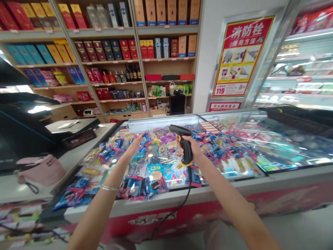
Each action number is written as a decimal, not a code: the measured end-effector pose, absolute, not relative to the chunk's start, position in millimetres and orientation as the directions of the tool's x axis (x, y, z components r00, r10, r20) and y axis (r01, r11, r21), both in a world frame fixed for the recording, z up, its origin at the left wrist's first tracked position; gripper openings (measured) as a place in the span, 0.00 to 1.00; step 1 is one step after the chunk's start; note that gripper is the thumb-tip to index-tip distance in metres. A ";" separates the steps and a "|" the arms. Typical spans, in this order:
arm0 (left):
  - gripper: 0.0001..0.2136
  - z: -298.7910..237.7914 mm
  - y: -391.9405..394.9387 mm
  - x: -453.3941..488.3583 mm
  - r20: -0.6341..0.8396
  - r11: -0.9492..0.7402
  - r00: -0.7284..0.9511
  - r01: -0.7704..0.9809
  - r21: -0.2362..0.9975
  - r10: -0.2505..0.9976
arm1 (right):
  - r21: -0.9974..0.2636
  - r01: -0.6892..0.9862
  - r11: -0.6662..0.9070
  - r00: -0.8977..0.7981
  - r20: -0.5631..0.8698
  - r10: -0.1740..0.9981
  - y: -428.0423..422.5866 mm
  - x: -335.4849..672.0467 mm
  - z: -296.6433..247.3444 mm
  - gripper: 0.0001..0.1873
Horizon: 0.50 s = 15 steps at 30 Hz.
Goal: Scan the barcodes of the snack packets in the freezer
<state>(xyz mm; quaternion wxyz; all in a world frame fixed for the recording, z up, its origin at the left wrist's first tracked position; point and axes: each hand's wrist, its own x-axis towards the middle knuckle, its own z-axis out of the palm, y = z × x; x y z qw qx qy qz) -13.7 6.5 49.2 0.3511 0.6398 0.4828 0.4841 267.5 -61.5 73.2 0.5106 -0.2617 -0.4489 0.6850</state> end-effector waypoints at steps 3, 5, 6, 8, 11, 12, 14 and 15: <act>0.26 64.2 8.2 26.1 0.329 -0.324 0.034 0.296 0.899 0.944 | -0.851 -0.524 0.034 -0.148 0.131 0.980 -77.8 316.6 65.3 0.12; 0.25 64.4 5.2 65.0 0.392 -0.372 0.017 0.357 0.857 0.920 | -0.813 -0.574 0.098 -0.036 0.144 0.989 -92.9 346.1 53.8 0.11; 0.25 60.9 1.7 87.0 0.421 -0.400 0.040 0.408 0.821 0.906 | -0.792 -0.599 0.119 0.009 0.142 0.990 -100.9 359.0 47.3 0.11; 0.25 47.3 -9.6 132.2 0.453 -0.462 0.158 0.534 0.708 0.877 | -0.769 -0.627 0.124 0.065 0.108 0.992 -115.3 380.9 34.3 0.10; 0.23 17.7 -32.7 191.1 0.528 -0.603 0.380 0.716 0.352 0.759 | -0.765 -0.637 0.093 0.138 0.006 0.990 -129.4 405.9 17.8 0.09; 0.22 8.1 -39.9 205.4 0.531 -0.628 0.441 0.740 0.240 0.724 | -0.768 -0.635 0.083 0.170 -0.033 0.985 -131.9 412.9 13.3 0.09; 0.22 -6.8 -50.7 223.7 0.532 -0.615 0.480 0.782 0.101 0.697 | -0.782 -0.621 0.062 0.243 -0.116 0.963 -134.4 425.2 5.6 0.08; 0.22 -11.6 -53.8 228.1 0.535 -0.600 0.479 0.797 0.066 0.696 | -0.788 -0.613 0.051 0.276 -0.154 0.949 -134.8 430.6 2.3 0.08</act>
